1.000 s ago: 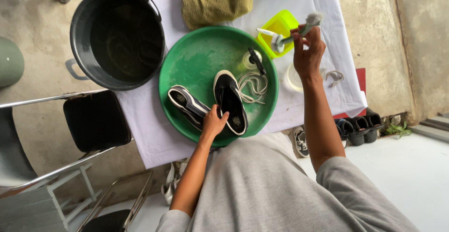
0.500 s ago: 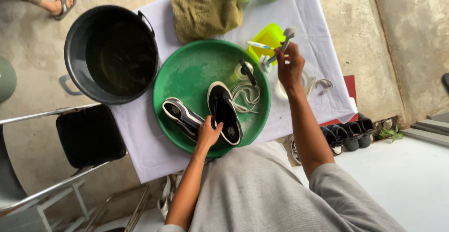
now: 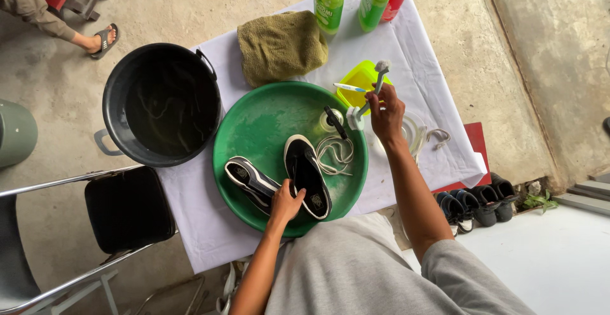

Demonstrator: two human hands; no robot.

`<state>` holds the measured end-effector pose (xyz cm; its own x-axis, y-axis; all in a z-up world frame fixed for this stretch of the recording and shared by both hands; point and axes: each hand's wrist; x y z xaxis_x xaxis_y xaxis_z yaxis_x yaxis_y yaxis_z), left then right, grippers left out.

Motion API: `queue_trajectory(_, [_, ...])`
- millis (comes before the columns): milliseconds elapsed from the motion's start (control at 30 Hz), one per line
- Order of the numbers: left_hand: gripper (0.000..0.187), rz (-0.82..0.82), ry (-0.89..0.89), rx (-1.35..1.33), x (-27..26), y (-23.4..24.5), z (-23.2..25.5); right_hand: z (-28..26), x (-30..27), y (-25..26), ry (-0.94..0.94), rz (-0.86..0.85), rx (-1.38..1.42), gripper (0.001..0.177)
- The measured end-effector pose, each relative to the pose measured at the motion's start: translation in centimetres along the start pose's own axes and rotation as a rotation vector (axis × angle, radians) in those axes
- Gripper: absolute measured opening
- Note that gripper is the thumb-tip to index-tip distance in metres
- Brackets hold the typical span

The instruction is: The person cleans a pair of black sneakers by dipping them in a pot of water, then scrubbing the white soles with a brush dipped in a cleaning solution.

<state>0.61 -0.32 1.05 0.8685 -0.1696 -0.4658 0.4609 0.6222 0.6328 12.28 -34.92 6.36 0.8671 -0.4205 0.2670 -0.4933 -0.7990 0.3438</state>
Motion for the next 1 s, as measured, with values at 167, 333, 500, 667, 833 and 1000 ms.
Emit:
queue_trajectory(167, [0.052,-0.023,0.012,0.022,0.0,0.5,0.5,0.0,-0.1,-0.1,-0.046,0.010,0.019,0.020])
queue_trajectory(333, [0.068,0.071,-0.024,0.061,-0.4,1.5,2.4,0.1,-0.4,-0.1,-0.091,0.027,0.031,0.021])
queue_trajectory(500, [0.061,0.304,-0.227,0.012,-0.5,2.4,5.5,-0.1,-0.9,-0.3,-0.182,0.044,0.052,0.022])
queue_trajectory(667, [0.053,0.273,-0.415,-0.199,0.0,2.6,10.1,-1.1,-2.2,-0.9,-0.251,0.088,0.071,0.023])
queue_trajectory(833, [0.075,0.135,-0.634,-0.168,1.5,2.1,14.6,-2.4,-3.9,-1.1,-0.276,0.145,0.068,0.025])
queue_trajectory(1000, [0.087,-0.050,-0.476,-0.214,2.4,0.4,16.3,-1.7,-5.7,-1.1,-0.365,0.180,0.124,0.026])
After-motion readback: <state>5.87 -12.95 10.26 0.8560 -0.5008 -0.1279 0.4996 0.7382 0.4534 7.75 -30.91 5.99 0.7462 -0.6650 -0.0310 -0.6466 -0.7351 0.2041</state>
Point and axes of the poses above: each hand's wrist, its own x-axis towards the middle knuckle, its own y-axis out of the back of the hand, z = x × y, and after that the axes turned 3 degrees about -y, right-handed
